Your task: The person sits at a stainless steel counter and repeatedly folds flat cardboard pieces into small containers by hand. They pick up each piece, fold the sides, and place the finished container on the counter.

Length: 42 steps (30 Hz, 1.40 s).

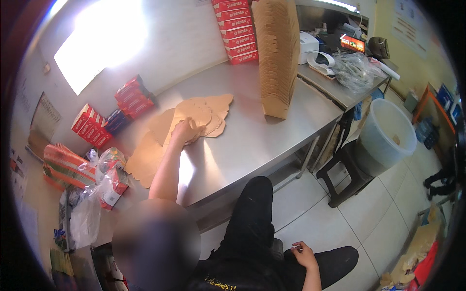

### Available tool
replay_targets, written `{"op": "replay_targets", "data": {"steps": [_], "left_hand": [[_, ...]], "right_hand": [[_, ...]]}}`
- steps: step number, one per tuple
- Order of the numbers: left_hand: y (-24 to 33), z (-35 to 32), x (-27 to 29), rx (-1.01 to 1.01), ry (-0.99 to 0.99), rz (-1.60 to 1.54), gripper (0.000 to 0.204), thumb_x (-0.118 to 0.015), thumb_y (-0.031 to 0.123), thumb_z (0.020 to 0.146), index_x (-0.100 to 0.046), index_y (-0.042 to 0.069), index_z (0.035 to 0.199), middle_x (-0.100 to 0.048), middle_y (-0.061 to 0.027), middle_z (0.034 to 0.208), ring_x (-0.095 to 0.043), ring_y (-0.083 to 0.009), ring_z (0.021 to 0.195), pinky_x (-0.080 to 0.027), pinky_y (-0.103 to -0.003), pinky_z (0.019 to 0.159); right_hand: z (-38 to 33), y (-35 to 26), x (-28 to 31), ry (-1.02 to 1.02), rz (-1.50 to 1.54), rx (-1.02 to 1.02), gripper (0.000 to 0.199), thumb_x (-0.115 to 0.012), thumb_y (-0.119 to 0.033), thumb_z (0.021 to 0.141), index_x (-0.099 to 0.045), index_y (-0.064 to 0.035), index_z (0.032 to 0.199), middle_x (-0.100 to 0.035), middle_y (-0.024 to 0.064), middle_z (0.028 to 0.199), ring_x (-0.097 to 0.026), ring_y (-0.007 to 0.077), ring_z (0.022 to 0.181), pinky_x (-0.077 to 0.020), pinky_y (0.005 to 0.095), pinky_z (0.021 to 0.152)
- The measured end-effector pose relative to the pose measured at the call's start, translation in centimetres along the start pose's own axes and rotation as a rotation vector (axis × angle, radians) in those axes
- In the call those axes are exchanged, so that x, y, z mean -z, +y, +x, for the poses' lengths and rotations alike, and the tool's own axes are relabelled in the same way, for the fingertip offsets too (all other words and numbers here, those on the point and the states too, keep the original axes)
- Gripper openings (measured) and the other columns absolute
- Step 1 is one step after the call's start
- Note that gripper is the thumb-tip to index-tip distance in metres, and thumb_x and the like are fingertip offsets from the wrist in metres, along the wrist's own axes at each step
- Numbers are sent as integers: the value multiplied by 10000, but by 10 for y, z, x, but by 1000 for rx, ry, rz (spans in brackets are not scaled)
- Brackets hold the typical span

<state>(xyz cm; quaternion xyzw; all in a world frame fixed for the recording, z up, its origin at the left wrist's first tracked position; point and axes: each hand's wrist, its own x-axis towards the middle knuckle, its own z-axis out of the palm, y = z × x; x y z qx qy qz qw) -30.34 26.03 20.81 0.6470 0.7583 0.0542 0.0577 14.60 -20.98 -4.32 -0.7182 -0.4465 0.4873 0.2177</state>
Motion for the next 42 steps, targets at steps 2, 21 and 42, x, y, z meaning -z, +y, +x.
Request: {"op": "replay_targets", "data": {"steps": [2,21,42], "left_hand": [[-14,2,-5,-80,83,45,873,-726,745,802,-626,140,1424,-630,-199,1390,-641,-337,1247,-516,-471,1037],[-16,16,23,-160,-32,-219,561,-610,555,987,-727,94,1285,-767,-188,1112,-711,-340,1111,-538,-443,978],[170,-339,-8,-1550,-331,-658,167,-772,59,861,-631,75,949,-609,-102,1440,-530,-360,1415,-480,-543,1098]], "right_hand": [[1,-5,0,-12,-25,-12,330,-744,-258,950,-694,-50,1202,-768,149,1021,-741,272,925,-570,388,861],[-12,0,1,30,27,-15,336,-746,-270,947,-698,-44,1191,-773,143,1008,-741,265,916,-570,388,860],[-49,-96,63,-152,1510,498,1218,-474,-891,864,-187,-3,1647,-423,228,1604,-514,384,1416,-427,559,1164]]}}
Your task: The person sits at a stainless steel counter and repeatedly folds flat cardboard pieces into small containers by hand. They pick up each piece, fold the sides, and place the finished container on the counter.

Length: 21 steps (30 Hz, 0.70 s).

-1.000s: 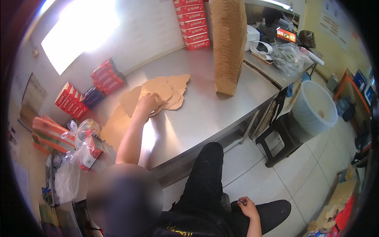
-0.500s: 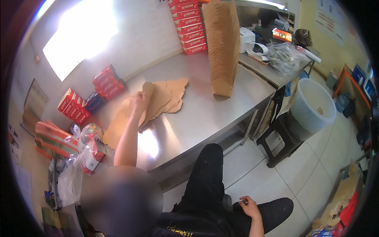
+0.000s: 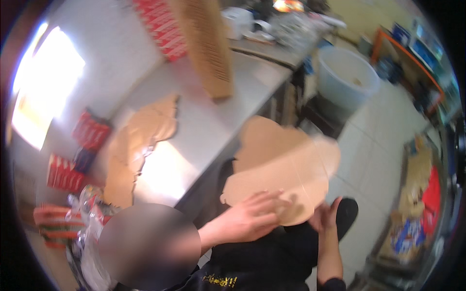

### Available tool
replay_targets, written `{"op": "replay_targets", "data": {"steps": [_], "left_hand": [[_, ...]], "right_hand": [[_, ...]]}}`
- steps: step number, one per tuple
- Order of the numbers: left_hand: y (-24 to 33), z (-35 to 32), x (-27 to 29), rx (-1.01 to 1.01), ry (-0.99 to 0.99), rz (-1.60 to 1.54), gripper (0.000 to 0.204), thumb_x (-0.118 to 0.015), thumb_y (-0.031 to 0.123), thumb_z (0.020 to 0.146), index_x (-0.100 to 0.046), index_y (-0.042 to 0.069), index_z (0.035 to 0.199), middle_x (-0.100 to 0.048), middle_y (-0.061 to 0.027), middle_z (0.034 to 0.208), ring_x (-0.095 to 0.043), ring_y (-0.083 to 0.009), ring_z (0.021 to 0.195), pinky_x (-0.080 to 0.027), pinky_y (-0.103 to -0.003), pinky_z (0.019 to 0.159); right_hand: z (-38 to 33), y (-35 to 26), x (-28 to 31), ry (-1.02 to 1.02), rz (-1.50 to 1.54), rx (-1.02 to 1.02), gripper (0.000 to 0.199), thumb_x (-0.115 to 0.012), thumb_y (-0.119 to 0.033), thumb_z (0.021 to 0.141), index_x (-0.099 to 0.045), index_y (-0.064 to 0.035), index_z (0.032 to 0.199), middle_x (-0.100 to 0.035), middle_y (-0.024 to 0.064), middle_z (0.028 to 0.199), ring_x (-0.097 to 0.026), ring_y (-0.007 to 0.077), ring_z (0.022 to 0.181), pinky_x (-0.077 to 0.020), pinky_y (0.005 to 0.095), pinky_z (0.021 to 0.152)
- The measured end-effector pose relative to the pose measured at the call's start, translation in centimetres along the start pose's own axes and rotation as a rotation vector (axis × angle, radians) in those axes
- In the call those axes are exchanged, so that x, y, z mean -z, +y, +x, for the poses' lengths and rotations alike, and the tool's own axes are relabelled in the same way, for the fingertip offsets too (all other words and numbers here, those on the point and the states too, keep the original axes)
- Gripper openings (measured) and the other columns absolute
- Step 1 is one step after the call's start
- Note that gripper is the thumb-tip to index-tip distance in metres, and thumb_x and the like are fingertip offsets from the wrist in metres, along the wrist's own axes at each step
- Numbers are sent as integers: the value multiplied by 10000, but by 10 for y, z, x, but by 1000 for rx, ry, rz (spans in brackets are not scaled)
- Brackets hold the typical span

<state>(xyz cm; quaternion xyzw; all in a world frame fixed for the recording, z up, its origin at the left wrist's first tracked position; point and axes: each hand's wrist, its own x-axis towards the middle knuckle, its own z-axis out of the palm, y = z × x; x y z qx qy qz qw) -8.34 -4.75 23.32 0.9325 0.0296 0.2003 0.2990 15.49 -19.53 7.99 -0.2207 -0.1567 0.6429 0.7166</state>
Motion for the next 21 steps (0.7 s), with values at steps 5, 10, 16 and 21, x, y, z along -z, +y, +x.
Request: {"op": "replay_targets", "data": {"steps": [5,10,16,21], "left_hand": [[-9,-10,-96,-141,-270,1,278,-833,257,857,-677,122,1044,-567,-90,1503,-396,-366,1519,-297,-600,1230],[-42,-3,-84,94,304,-12,679,-938,414,732,-671,134,1290,-437,-224,1542,-391,-390,1479,-300,-559,1205],[-77,5,-46,674,220,-1007,496,-720,293,1013,-601,-32,1369,-582,-106,1401,-555,-207,1281,-482,-322,1020],[-69,2,-56,602,31,-1095,449,-523,247,1125,-520,-46,1464,-650,-70,1311,-585,-132,1172,-499,-316,973]], "right_hand": [[-34,-48,16,344,-600,-75,538,-735,-237,988,-537,6,1425,-672,86,1308,-662,194,1185,-544,357,992],[-45,-47,10,398,-680,103,341,-703,-67,991,-619,5,1314,-713,52,1219,-675,118,1063,-543,305,918],[-23,-49,-12,424,-737,182,605,-801,-92,923,-502,7,1440,-707,99,1266,-669,200,1173,-534,355,1005],[6,-47,-68,599,-1632,774,714,-871,-129,815,-538,-85,1446,-632,136,1378,-415,374,1479,-324,526,1222]]}}
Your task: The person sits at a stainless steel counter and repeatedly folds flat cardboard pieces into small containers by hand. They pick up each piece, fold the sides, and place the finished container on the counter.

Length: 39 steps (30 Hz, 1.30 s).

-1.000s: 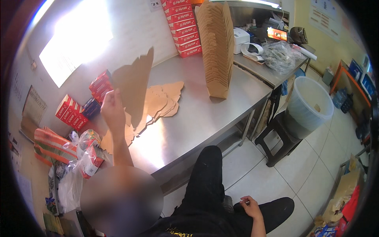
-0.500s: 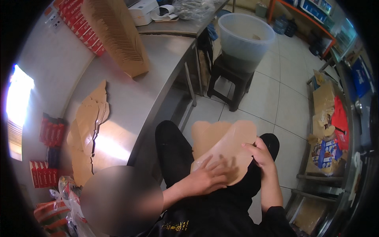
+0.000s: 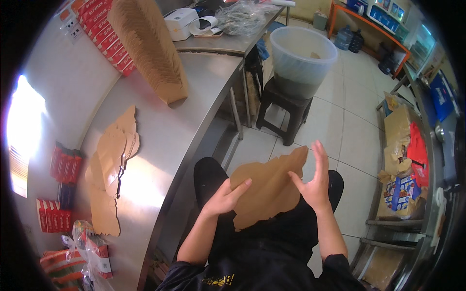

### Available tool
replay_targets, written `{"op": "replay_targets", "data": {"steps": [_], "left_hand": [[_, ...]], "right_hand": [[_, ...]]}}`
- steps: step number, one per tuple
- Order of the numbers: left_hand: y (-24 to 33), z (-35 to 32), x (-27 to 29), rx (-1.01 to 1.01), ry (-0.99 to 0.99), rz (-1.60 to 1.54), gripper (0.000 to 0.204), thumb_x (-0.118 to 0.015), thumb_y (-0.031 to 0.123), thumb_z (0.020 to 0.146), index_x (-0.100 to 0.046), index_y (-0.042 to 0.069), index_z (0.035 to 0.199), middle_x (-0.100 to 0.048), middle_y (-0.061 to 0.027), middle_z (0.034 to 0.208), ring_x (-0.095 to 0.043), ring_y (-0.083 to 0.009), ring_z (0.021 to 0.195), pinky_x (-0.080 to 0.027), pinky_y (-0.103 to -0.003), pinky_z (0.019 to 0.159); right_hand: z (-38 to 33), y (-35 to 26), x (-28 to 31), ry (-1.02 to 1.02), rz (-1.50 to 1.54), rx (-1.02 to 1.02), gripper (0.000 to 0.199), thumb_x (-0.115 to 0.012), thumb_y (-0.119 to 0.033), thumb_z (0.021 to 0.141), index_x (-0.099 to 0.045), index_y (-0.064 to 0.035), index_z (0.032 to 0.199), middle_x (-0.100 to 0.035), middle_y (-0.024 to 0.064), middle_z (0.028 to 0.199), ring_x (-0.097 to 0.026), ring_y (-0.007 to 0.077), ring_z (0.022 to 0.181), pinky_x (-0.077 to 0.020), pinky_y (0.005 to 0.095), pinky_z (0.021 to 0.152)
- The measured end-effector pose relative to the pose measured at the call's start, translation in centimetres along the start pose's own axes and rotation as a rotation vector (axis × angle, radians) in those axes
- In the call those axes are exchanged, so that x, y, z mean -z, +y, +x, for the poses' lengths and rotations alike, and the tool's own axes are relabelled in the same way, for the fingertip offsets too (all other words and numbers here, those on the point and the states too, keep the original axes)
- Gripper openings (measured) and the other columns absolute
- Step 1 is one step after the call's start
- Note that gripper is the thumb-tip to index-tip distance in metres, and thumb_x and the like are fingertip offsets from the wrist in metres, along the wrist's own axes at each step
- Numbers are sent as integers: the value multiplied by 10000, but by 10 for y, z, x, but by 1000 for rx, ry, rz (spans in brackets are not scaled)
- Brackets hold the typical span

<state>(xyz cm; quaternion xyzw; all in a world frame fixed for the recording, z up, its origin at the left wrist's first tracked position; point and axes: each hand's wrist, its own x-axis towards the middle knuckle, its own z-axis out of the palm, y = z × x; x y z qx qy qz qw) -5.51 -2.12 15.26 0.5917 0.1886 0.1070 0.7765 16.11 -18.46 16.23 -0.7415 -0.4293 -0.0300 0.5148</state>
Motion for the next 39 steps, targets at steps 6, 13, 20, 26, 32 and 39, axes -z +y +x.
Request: {"op": "replay_targets", "data": {"steps": [6,13,20,26,32,39], "left_hand": [[2,5,-8,-151,-325,-253,503,-485,262,1131,-439,-4,1556,-536,-170,1528,-507,-242,1412,-447,-381,1120],[1,38,-28,-174,-39,55,496,-756,161,982,-576,10,1419,-668,-158,1336,-633,-202,1230,-540,-348,989],[-15,58,-35,-167,245,49,366,-854,59,876,-688,-55,1182,-777,-115,1021,-709,-130,941,-564,-278,859],[-30,59,-10,-102,370,-6,286,-841,61,894,-707,-31,1130,-767,-60,951,-664,-73,794,-515,-235,745],[-50,63,16,-46,548,-373,308,-792,136,959,-651,24,1210,-726,-12,904,-586,-61,739,-446,-228,684],[-74,67,10,-194,753,90,531,-885,104,832,-625,70,1294,-676,-75,1151,-639,-152,956,-505,-304,790]], "right_hand": [[22,11,6,-299,-43,110,253,-879,-242,819,-750,-118,998,-726,26,1075,-565,336,1330,-273,581,1227],[22,-1,-13,-178,8,82,248,-873,-245,805,-732,-104,953,-712,57,1022,-601,336,1232,-331,555,1177],[9,1,-28,-122,-133,252,203,-820,-279,788,-758,-148,931,-597,105,1443,-371,414,1482,-337,535,1192],[-2,34,-28,-241,553,-261,360,-736,-316,960,-751,-43,1195,-611,130,1438,-500,278,1409,-381,428,1171],[-34,32,-3,-531,406,-497,287,-722,-246,1008,-703,38,1043,-728,51,1000,-631,93,962,-504,294,871],[-31,33,-10,-424,364,-530,198,-772,-139,961,-698,43,983,-763,79,855,-656,56,792,-523,269,731]]}}
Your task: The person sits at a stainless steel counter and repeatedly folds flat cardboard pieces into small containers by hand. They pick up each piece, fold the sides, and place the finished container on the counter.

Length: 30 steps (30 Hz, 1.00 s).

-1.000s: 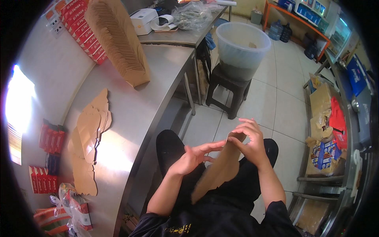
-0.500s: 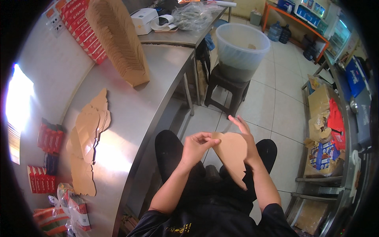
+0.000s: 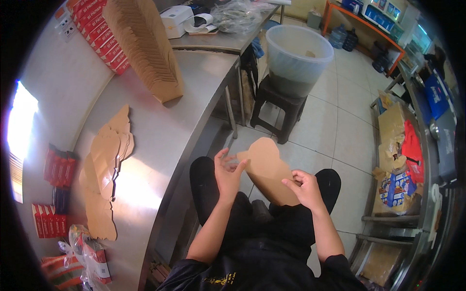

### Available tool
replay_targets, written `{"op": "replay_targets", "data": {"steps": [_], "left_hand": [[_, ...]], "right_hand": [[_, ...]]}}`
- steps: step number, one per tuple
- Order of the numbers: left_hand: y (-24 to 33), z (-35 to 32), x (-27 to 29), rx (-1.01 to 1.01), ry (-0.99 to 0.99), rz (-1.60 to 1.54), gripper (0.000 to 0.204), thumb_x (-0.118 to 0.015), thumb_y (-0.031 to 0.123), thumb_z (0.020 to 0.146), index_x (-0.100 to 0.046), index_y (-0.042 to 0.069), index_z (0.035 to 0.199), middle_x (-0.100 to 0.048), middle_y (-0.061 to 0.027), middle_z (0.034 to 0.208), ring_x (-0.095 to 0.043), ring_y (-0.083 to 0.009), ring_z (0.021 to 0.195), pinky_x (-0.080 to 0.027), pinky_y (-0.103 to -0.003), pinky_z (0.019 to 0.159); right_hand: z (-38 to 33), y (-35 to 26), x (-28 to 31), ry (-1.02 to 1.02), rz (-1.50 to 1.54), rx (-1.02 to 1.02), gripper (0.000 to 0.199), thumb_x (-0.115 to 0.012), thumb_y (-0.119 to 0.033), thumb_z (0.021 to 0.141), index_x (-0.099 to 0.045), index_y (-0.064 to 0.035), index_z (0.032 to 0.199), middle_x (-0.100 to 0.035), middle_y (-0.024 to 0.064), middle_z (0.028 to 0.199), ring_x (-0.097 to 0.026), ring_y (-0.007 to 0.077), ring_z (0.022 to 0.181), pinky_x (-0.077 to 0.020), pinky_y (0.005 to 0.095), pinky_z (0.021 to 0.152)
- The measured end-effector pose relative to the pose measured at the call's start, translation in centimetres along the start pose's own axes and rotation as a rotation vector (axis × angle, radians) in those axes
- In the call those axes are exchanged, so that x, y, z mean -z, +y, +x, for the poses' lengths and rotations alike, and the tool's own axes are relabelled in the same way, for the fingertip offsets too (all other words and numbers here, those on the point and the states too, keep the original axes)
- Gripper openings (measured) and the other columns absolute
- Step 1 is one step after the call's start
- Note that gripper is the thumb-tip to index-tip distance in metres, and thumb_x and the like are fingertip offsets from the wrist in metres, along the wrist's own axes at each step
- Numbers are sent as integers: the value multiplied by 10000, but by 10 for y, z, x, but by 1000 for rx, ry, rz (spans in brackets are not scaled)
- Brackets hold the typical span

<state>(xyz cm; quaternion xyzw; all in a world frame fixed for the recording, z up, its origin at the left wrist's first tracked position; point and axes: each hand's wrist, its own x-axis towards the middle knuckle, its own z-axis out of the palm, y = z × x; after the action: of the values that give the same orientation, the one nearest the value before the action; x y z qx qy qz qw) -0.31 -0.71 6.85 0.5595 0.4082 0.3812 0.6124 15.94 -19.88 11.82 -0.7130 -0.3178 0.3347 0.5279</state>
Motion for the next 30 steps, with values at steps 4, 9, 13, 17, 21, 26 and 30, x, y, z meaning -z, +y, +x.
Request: {"op": "replay_targets", "data": {"steps": [4,9,13,17,21,26,30], "left_hand": [[22,-19,-7,-551,-197,568,563,-888,85,780,-676,76,1301,-641,-123,1314,-612,-264,1146,-521,-370,888],[20,-29,-9,-500,-550,420,355,-861,114,827,-772,55,1166,-727,-125,1116,-673,-291,1047,-546,-372,877],[20,-30,-10,-333,-483,351,183,-842,106,870,-793,-1,1011,-748,-98,993,-707,-226,939,-547,-321,800],[-15,-15,1,60,-218,-52,315,-803,87,917,-710,6,1207,-730,-50,975,-649,-145,889,-502,-284,804],[-12,0,8,491,-97,-490,617,-818,128,908,-537,27,1448,-688,-29,971,-583,-130,883,-489,-307,855],[-30,-13,6,-263,-48,290,598,-837,141,881,-575,76,1415,-691,-40,1067,-609,-166,920,-480,-335,800],[7,-33,-6,-441,-412,451,462,-823,156,887,-673,55,1312,-717,-97,1074,-642,-275,1015,-518,-384,879]], "right_hand": [[5,-2,-3,-12,-159,51,208,-778,-135,944,-714,43,1032,-769,134,898,-706,142,787,-538,297,751],[19,-22,0,-206,-298,281,275,-824,-158,893,-707,9,1077,-744,160,923,-718,252,829,-539,338,771],[15,-34,-12,63,-251,91,475,-891,-189,829,-627,-27,1189,-718,155,928,-709,265,876,-545,355,787],[7,-20,-29,256,-200,206,472,-903,-204,829,-623,2,1150,-746,152,869,-723,227,810,-547,333,784],[-4,20,-22,-51,82,-59,287,-840,-171,897,-732,51,1044,-757,117,897,-663,97,823,-535,277,758],[-10,15,-22,64,-117,4,278,-790,-159,936,-718,56,1096,-770,137,948,-697,125,826,-555,302,758],[-7,13,-22,7,-255,182,242,-755,-143,957,-725,47,1104,-765,170,970,-743,213,862,-576,336,788]]}}
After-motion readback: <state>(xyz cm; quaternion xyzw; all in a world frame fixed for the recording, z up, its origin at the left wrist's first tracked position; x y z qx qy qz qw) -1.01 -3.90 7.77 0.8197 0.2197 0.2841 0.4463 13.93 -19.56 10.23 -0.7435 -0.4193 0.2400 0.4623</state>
